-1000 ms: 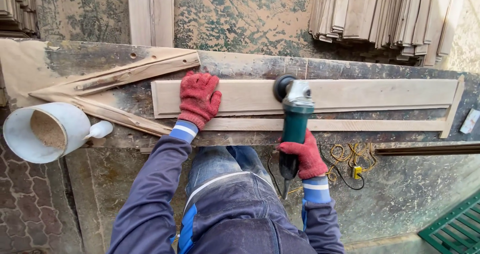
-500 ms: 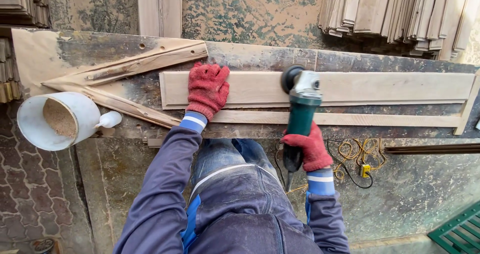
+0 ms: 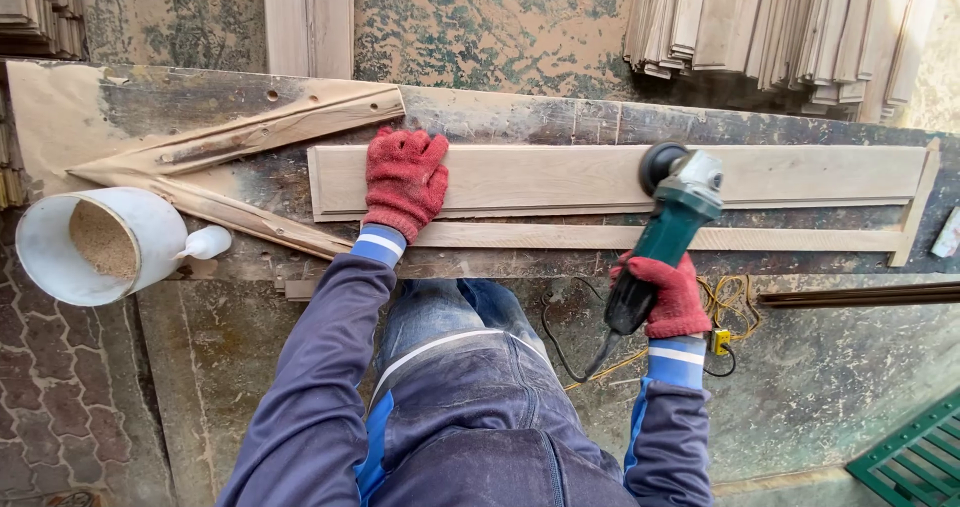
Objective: Sanding wooden planks using an electric angle grinder with a sanding disc.
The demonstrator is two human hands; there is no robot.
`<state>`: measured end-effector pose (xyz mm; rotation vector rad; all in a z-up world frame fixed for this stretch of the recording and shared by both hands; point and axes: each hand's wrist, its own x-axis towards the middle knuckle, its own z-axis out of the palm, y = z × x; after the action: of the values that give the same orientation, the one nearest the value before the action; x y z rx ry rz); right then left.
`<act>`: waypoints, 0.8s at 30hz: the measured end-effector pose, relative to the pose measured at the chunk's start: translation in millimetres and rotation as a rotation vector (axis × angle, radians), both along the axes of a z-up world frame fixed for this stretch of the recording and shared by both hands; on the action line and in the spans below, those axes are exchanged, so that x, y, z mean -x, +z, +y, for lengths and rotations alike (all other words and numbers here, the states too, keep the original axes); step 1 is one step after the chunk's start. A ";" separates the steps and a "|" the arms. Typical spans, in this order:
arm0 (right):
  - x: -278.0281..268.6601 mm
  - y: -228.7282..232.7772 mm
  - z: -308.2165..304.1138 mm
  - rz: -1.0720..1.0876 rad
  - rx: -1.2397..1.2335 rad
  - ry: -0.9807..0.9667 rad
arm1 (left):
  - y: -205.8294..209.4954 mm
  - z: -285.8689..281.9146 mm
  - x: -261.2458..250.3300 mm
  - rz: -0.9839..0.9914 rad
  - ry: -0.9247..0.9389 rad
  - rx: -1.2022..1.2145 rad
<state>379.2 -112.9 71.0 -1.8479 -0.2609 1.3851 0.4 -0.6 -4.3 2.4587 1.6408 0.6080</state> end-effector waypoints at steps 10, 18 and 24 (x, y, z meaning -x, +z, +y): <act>95.9 -1.1 6.5 0.015 0.050 0.332 | -5.3 -3.1 2.3 0.009 0.012 0.010; 16.7 -2.7 13.3 -0.001 0.023 0.125 | -20.6 -1.7 0.8 -0.014 0.018 0.008; 49.8 1.8 3.2 -0.038 0.063 0.130 | -5.3 0.4 0.6 -0.019 0.015 -0.012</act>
<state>329.4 -109.7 72.9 -1.9398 -0.3661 1.4627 -0.2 -0.3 -9.7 2.4436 1.6543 0.6426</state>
